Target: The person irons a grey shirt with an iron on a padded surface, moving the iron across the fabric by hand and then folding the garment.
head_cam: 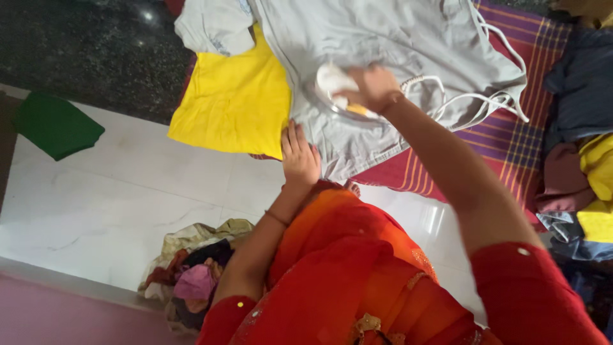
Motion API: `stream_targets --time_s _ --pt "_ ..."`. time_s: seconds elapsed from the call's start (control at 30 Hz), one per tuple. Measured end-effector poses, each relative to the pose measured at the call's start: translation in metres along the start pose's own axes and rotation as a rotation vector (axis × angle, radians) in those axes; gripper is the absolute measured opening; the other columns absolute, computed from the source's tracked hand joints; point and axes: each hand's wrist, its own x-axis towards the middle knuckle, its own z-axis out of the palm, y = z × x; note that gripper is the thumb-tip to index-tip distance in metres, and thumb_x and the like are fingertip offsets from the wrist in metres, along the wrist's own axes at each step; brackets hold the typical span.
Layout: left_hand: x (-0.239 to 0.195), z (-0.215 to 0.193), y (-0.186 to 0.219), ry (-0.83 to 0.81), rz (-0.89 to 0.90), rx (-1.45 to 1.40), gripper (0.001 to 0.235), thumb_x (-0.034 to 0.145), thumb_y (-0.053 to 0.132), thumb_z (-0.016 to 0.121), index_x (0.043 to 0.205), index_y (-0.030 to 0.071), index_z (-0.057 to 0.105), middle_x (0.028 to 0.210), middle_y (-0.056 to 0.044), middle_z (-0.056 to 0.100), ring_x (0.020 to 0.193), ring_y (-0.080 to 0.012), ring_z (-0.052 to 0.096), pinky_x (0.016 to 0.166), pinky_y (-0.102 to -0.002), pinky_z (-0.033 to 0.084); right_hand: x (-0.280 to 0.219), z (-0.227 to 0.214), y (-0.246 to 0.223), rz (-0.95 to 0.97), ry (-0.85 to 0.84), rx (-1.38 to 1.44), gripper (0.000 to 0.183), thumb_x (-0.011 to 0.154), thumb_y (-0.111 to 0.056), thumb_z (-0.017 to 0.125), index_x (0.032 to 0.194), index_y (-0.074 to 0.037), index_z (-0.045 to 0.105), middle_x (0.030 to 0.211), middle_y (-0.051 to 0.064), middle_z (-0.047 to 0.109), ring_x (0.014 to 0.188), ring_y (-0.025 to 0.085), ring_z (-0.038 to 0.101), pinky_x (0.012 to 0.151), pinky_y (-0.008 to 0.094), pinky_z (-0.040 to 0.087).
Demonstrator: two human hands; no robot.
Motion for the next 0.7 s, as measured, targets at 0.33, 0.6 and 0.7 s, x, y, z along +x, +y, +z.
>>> stream_targets --time_s 0.33,0.6,0.7 --pt "-0.06 0.046 -0.065 -0.074 0.189 -0.116 0.041 0.091 0.026 0.064 0.123 0.001 0.058 0.134 -0.021 0.055 0.126 -0.0426 0.051 0.109 -0.053 0.042 -0.044 -0.005 -0.004 -0.424 -0.043 -0.014 0.045 0.082 -0.059 0.076 0.102 -0.019 0.071 0.091 0.003 0.075 0.075 0.026 0.073 0.061 0.041 0.056" --pt "-0.071 0.054 -0.066 -0.147 0.125 -0.087 0.04 0.094 0.032 0.061 0.124 0.005 0.059 0.137 -0.016 0.056 0.127 -0.0395 0.051 0.108 -0.052 0.041 0.007 0.009 -0.017 -0.182 -0.034 -0.109 0.055 0.084 -0.069 0.073 0.1 -0.016 0.07 0.088 0.005 0.075 0.067 0.029 0.071 0.055 0.043 0.054" --pt "-0.064 0.049 -0.061 -0.086 0.131 -0.102 0.04 0.093 0.029 0.061 0.123 0.004 0.059 0.136 -0.017 0.057 0.127 -0.04 0.052 0.109 -0.052 0.04 0.031 0.012 -0.019 -0.058 0.071 -0.103 0.065 0.082 -0.073 0.073 0.109 -0.013 0.072 0.074 0.011 0.072 0.061 0.033 0.069 0.053 0.044 0.053"
